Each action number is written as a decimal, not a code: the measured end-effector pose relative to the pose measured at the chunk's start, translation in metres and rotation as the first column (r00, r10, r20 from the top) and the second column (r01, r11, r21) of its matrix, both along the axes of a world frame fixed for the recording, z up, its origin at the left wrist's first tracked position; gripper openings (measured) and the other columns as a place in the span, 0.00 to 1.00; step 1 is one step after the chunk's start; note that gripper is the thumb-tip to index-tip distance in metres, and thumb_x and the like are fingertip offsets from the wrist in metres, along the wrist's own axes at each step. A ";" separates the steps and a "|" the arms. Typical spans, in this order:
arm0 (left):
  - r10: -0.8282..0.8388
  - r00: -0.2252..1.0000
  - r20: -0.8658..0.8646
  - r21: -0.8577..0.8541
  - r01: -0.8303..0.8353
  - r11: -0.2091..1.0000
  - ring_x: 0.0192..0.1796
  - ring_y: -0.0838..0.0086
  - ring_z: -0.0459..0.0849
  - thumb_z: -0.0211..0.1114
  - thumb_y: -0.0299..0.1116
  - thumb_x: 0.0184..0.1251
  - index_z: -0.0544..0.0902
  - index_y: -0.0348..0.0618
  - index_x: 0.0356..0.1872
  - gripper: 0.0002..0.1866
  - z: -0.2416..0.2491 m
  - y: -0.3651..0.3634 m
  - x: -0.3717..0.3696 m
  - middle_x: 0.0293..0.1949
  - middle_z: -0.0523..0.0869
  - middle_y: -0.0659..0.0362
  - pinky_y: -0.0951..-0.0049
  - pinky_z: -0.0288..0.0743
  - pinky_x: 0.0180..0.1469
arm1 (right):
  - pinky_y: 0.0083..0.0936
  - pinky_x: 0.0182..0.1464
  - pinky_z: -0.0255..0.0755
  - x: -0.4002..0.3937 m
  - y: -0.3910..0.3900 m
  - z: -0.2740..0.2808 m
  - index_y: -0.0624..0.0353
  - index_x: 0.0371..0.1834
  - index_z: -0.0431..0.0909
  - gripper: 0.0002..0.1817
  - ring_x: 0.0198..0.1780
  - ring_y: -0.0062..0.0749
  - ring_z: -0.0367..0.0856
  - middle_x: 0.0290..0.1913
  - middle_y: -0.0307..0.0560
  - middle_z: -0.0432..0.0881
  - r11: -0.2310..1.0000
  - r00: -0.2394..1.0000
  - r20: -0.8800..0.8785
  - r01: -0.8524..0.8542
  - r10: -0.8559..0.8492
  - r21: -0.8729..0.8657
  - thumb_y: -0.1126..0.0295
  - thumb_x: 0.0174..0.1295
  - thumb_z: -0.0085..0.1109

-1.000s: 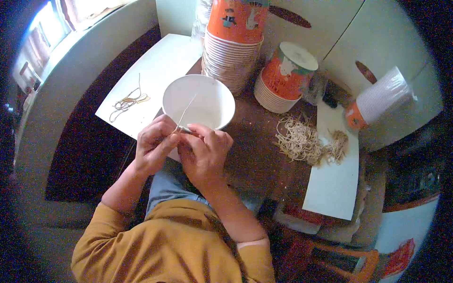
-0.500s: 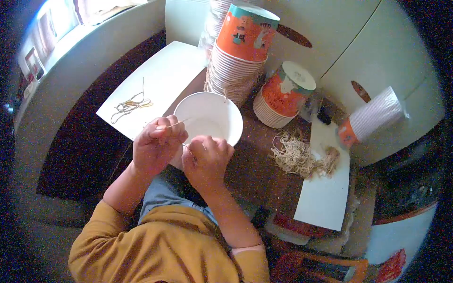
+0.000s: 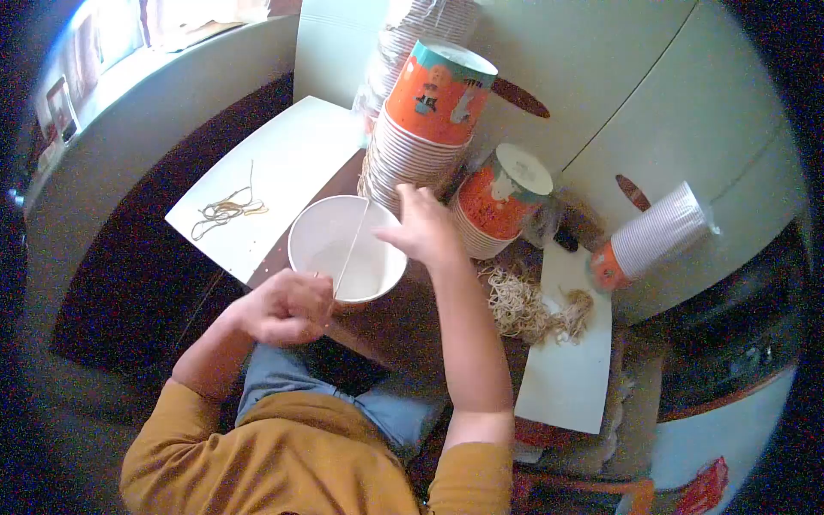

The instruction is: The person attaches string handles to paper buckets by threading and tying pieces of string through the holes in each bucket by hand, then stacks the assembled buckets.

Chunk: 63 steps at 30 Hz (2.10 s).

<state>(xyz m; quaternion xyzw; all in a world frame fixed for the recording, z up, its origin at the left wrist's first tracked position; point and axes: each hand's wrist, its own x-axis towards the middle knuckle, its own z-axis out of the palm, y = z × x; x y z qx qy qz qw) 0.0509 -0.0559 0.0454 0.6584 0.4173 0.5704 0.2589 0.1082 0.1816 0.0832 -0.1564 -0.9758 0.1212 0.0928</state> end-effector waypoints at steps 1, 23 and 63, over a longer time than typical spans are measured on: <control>0.108 0.975 -0.193 0.077 -0.094 0.993 0.31 0.63 0.76 0.65 0.33 0.52 0.79 0.39 0.21 0.09 0.004 -0.002 0.003 0.24 0.77 0.57 0.66 0.69 0.39 | 0.37 0.56 0.72 -0.016 0.001 -0.010 0.60 0.56 0.75 0.33 0.53 0.48 0.80 0.51 0.61 0.80 0.999 0.997 0.080 -0.006 0.003 0.032 0.56 0.47 0.69; 0.500 0.866 0.017 0.346 -0.474 0.810 0.70 0.59 0.64 0.74 0.57 0.49 0.53 0.38 0.73 0.56 0.162 0.189 -0.178 0.67 0.66 0.44 0.63 0.58 0.70 | 0.30 0.60 0.65 -0.056 0.106 0.149 0.59 0.66 0.62 0.30 0.55 0.31 0.73 0.56 0.46 0.74 0.837 0.580 -0.795 -0.514 0.177 -0.188 0.65 0.63 0.60; 0.915 0.181 -0.361 0.558 -0.744 0.367 0.74 0.50 0.54 0.73 0.34 0.41 0.72 0.48 0.61 0.38 -0.038 0.149 -0.041 0.72 0.58 0.49 0.51 0.48 0.73 | 0.33 0.37 0.75 0.047 0.190 0.120 0.62 0.29 0.80 0.11 0.32 0.40 0.83 0.29 0.51 0.83 0.971 0.915 -0.365 0.220 -0.171 0.096 0.69 0.46 0.71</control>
